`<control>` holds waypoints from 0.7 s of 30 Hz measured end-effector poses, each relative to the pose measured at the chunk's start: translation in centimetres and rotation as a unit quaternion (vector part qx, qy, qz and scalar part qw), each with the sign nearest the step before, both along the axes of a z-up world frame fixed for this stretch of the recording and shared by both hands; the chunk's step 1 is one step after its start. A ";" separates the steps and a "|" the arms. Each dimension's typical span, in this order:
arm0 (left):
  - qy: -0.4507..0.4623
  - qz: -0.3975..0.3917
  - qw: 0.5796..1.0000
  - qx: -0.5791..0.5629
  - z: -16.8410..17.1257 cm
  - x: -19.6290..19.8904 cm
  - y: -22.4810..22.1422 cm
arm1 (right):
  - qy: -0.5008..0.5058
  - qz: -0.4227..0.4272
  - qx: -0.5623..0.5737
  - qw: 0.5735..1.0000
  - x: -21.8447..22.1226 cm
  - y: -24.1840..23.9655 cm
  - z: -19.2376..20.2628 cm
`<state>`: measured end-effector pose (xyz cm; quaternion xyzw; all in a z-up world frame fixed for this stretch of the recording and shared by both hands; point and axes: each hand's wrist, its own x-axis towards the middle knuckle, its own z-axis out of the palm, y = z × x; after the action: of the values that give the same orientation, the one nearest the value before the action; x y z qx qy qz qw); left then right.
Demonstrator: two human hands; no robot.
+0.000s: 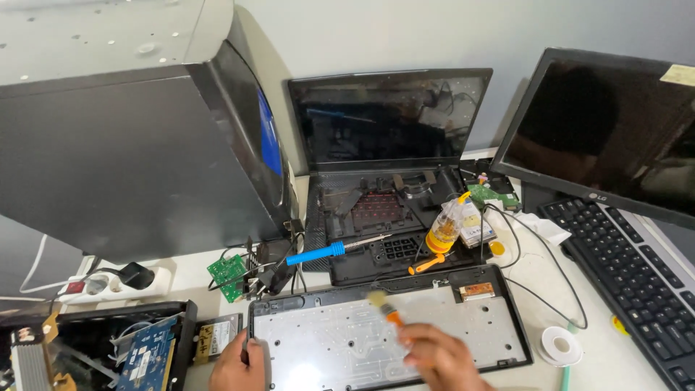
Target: Cleaning a keyboard frame with a brush and reassembling the internal rubber membrane on an electronics repair bench.
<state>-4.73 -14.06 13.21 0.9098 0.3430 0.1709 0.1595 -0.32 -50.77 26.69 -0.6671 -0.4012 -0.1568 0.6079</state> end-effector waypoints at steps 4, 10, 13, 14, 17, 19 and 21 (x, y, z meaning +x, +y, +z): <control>-0.007 -0.006 1.000 0.018 -0.1 0.1 0.2 | -0.076 -0.231 -0.187 0.952 2.5 -4.9 -2.0; 0.041 0.007 0.998 -0.042 0.2 0.4 0.3 | -0.063 -0.306 -0.233 0.921 2.6 -5.6 -4.4; 0.012 0.007 0.999 -0.045 0.5 0.4 -0.2 | -0.012 -0.148 -0.147 0.978 1.4 -1.8 -1.3; -0.025 0.004 0.999 -0.041 0.8 0.3 -0.4 | 0.065 -0.053 -0.070 0.994 0.7 0.0 1.2; 0.031 0.013 0.999 -0.040 -2.0 0.4 0.9 | 0.041 -0.033 0.004 0.999 0.9 0.4 1.2; 0.012 0.007 0.999 -0.033 -2.3 0.4 1.1 | -0.002 -0.092 -0.058 0.994 2.0 -1.8 -0.3; -0.009 0.003 1.000 -0.027 -1.8 0.5 0.9 | -0.048 -0.149 -0.121 0.980 2.5 -3.2 -0.6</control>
<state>-4.26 -13.19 11.36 0.9024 0.3493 0.1700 0.1867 2.13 -54.00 26.12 -0.7801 -0.3416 -0.2275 0.4723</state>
